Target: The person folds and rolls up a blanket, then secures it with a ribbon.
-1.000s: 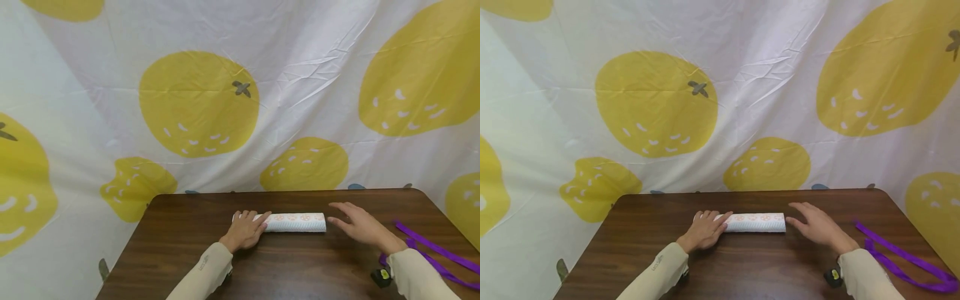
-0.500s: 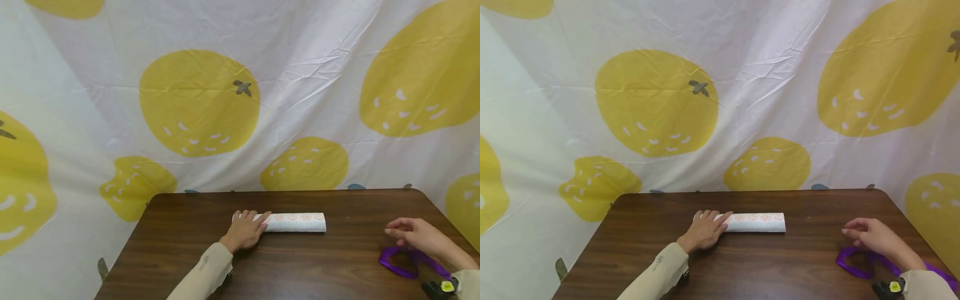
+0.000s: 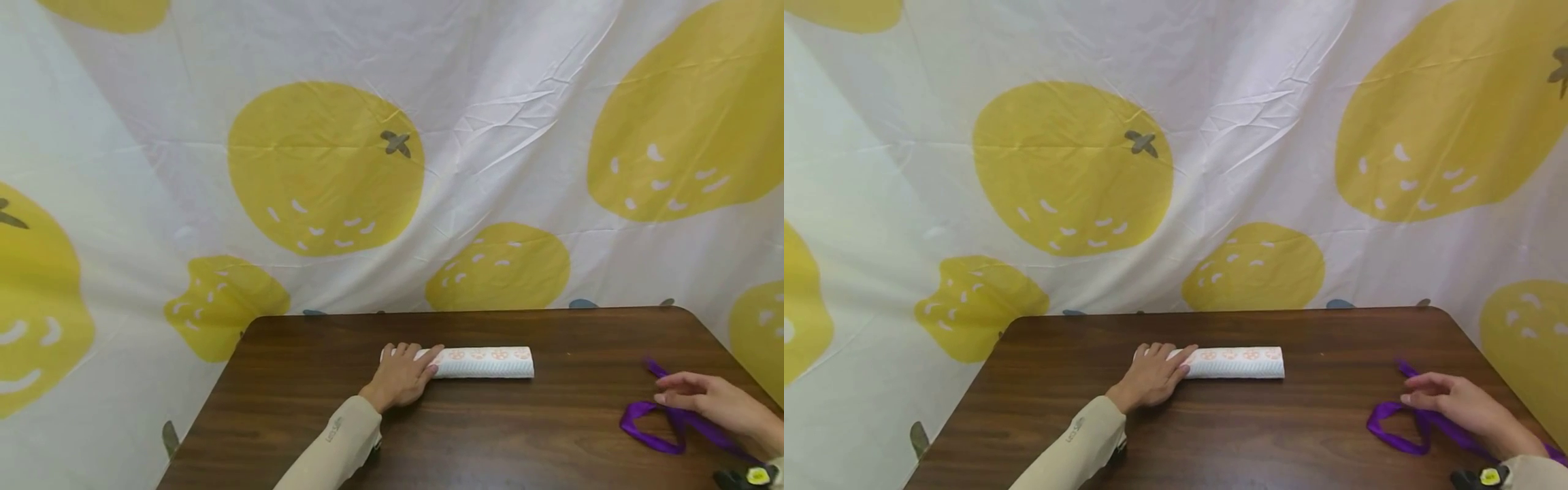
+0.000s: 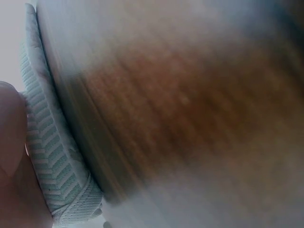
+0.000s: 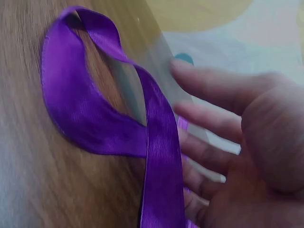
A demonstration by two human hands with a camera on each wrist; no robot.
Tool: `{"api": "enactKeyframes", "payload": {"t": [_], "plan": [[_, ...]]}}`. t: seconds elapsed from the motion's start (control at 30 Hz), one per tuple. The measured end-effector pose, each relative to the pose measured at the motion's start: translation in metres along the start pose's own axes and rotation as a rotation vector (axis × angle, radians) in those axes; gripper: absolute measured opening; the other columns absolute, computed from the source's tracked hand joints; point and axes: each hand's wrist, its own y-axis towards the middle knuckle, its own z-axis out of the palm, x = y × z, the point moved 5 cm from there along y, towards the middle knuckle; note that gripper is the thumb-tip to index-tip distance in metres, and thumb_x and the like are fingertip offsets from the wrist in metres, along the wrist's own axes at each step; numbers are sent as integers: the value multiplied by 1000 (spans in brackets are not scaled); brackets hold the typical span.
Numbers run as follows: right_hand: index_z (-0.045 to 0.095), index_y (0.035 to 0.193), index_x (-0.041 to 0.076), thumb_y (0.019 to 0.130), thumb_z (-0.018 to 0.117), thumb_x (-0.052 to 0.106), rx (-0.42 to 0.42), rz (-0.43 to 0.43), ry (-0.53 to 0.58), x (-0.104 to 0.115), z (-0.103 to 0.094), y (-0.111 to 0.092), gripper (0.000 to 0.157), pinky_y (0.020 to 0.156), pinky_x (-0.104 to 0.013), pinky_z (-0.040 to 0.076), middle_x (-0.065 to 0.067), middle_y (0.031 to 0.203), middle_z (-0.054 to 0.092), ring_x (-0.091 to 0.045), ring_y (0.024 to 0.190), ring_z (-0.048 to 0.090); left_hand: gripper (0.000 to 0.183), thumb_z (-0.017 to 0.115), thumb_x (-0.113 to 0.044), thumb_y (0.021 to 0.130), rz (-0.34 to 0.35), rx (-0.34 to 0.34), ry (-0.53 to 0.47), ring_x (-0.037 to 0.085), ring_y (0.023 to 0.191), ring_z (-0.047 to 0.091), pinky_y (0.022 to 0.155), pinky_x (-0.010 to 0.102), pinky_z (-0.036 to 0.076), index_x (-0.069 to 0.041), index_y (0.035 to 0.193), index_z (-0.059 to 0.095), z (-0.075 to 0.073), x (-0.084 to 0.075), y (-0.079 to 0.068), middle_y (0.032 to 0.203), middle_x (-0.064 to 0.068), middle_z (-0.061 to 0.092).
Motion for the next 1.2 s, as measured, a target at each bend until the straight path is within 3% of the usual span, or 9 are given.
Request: {"api": "enactKeyframes", "payload": {"t": [0.13, 0.23, 0.43, 0.6, 0.7, 0.8, 0.9, 1.0, 1.2], "plan": [[57, 117, -3, 89, 61, 30, 25, -67, -21, -3, 5, -1, 43, 72, -32, 49, -10, 107, 63, -4, 88, 56, 48, 21, -46, 101, -3, 0, 7, 29, 122, 43, 99, 54, 29, -34, 147, 23, 0, 1, 1, 132, 5, 49], [67, 102, 6, 87, 64, 30, -14, -91, -69, 1, 7, 0, 28, 68, -23, 43, -2, 96, 65, 5, 81, 51, 48, 20, -46, 101, 0, 3, 14, 28, 121, 44, 98, 53, 30, -35, 147, 23, -3, 2, 1, 131, 5, 49], [67, 91, 10, 90, 60, 29, -33, -98, -69, 16, 10, -1, 21, 68, -23, 40, 2, 92, 65, 4, 81, 51, 48, 22, -45, 101, 13, -4, 12, 26, 120, 46, 96, 51, 32, -34, 147, 25, -7, 1, 3, 130, 3, 51], [61, 94, 4, 96, 51, 18, 20, -250, 33, 43, 14, -3, 17, 70, -19, 45, -2, 96, 63, 3, 85, 55, 48, 24, -46, 100, 2, -21, 13, 25, 121, 47, 97, 53, 32, -33, 147, 26, -6, 0, 2, 132, 4, 51], [57, 96, -1, 97, 47, 13, 80, -323, 139, 61, 16, -6, 17, 69, -21, 48, -8, 94, 61, -4, 84, 58, 51, 25, -49, 99, -1, -43, 16, 26, 121, 47, 99, 55, 31, -31, 147, 27, -5, 0, 1, 132, 5, 51], [55, 96, -1, 98, 45, 11, 142, -387, 223, 80, 19, -7, 16, 56, -25, 46, -14, 88, 62, -11, 70, 58, 54, 24, -52, 98, -7, -67, 26, 26, 121, 47, 100, 57, 29, -29, 147, 28, -7, -2, 1, 131, 5, 52], [53, 95, -3, 99, 41, 6, 231, -463, 317, 98, 25, -8, 15, 39, -26, 36, -18, 84, 61, -21, 55, 51, 55, 23, -54, 98, -14, -84, 42, 25, 120, 47, 99, 57, 29, -29, 146, 29, -8, -3, 0, 130, 5, 52], [51, 94, -5, 98, 39, 1, 285, -517, 375, 110, 30, -7, 14, 32, -25, 27, -19, 82, 61, -30, 50, 45, 56, 22, -56, 97, -19, -88, 47, 24, 119, 47, 99, 55, 29, -29, 146, 29, -9, -3, -1, 129, 4, 53], [50, 95, -6, 98, 41, 4, 308, -482, 388, 115, 35, -6, 15, 35, -29, 32, -21, 83, 61, -24, 59, 56, 56, 22, -55, 97, -4, -101, 44, 24, 118, 48, 98, 55, 30, -28, 146, 30, -9, -4, -1, 127, 3, 54]]}}
